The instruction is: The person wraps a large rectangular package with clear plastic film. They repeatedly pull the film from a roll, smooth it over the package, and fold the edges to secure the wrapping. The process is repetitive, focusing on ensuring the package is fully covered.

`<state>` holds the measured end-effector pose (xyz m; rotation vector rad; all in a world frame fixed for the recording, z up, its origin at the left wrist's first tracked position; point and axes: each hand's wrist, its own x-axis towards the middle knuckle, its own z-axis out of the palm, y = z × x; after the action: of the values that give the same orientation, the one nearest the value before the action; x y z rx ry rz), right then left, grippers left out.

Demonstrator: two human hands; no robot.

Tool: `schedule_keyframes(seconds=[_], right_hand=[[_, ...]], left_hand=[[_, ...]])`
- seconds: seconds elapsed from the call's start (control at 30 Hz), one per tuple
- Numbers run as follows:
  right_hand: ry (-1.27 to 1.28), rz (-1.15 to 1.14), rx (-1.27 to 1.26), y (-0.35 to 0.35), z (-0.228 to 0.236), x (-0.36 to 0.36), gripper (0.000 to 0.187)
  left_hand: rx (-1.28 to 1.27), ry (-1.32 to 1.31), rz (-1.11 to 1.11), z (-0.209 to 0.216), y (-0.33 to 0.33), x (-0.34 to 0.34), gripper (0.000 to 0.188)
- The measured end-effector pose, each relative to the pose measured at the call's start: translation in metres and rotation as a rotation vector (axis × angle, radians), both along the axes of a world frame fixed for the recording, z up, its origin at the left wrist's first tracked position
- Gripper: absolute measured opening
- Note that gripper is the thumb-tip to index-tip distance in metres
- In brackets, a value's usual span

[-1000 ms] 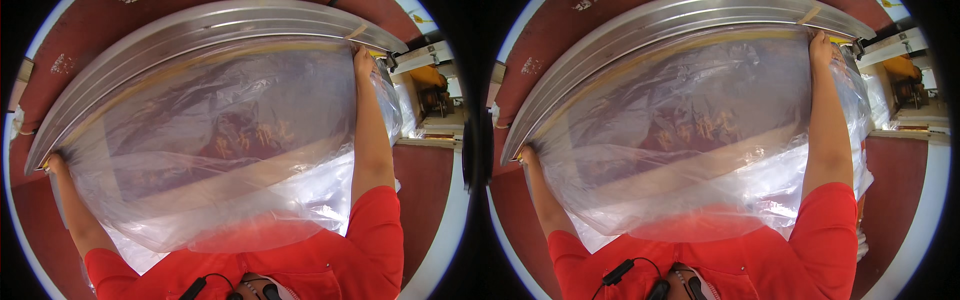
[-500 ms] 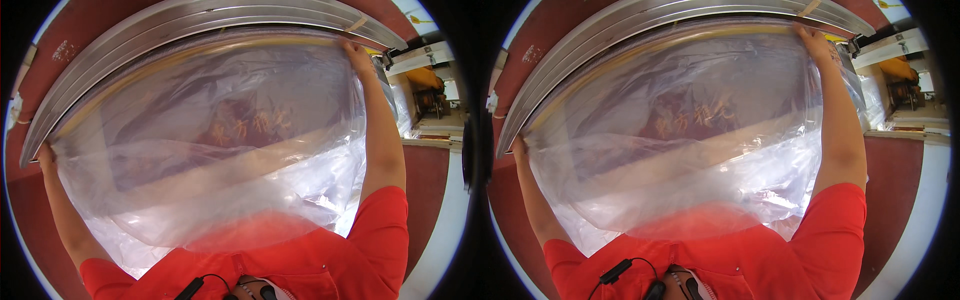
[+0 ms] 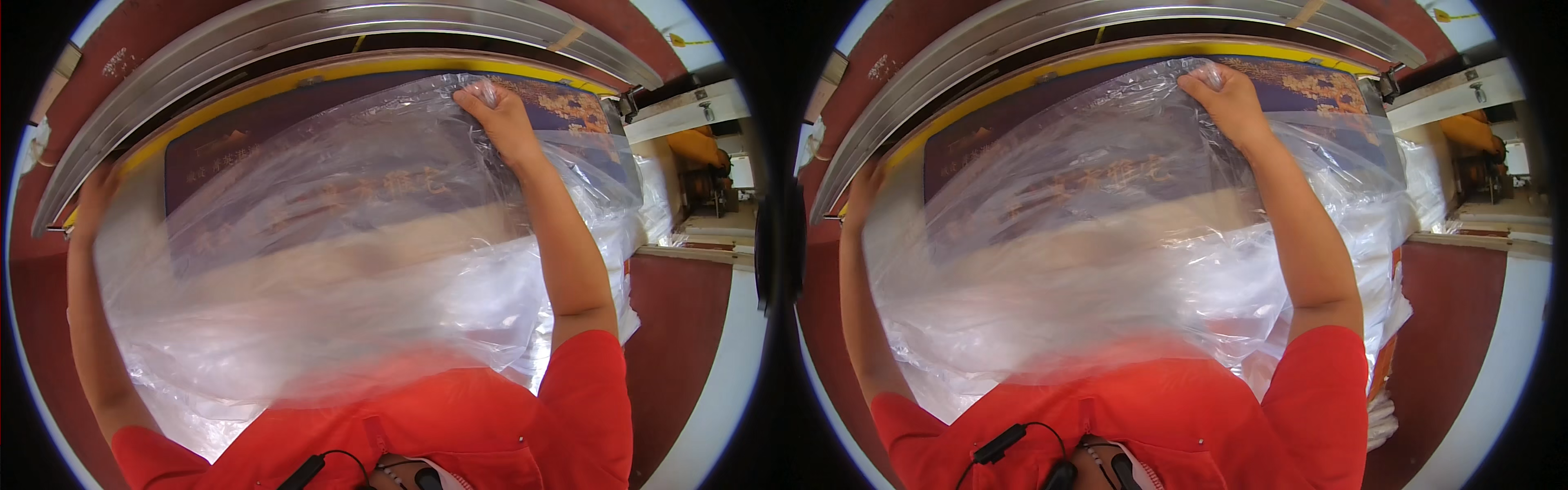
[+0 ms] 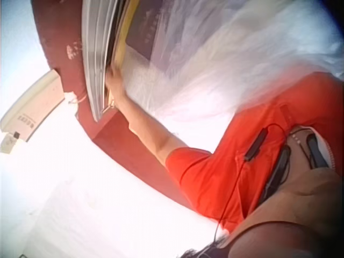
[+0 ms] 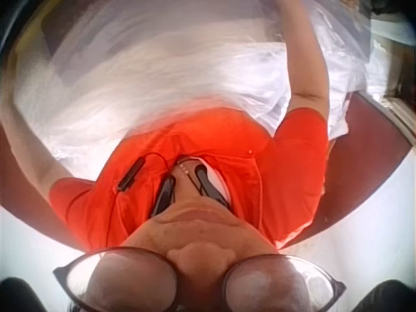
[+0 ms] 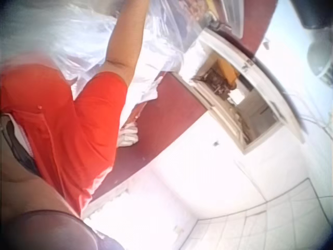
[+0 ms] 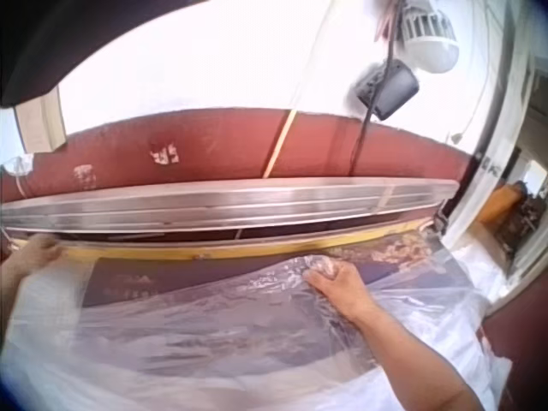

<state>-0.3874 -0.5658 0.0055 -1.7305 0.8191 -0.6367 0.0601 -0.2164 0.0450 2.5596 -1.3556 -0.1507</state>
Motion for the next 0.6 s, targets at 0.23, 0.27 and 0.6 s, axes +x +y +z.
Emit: schedule_keyframes(seconds=[0.23,0.27,0.6], right_hand=[[-0.094,0.052,-0.041,0.003,0.004,0.013,0.018],[-0.093,0.055,-0.08,0.001,0.005,0.01,0.019],[0.334,0.517,-0.564,0.076,0.03,-0.007,0.021]], left_hand=[[-0.436,0.744,-0.329,-0.039,-0.27,-0.288,0.03],[-0.554,0.806,-0.245,-0.043,-0.282,-0.306,0.026],[-0.285,0.658,0.155,-0.031,0.054,-0.084,0.008]])
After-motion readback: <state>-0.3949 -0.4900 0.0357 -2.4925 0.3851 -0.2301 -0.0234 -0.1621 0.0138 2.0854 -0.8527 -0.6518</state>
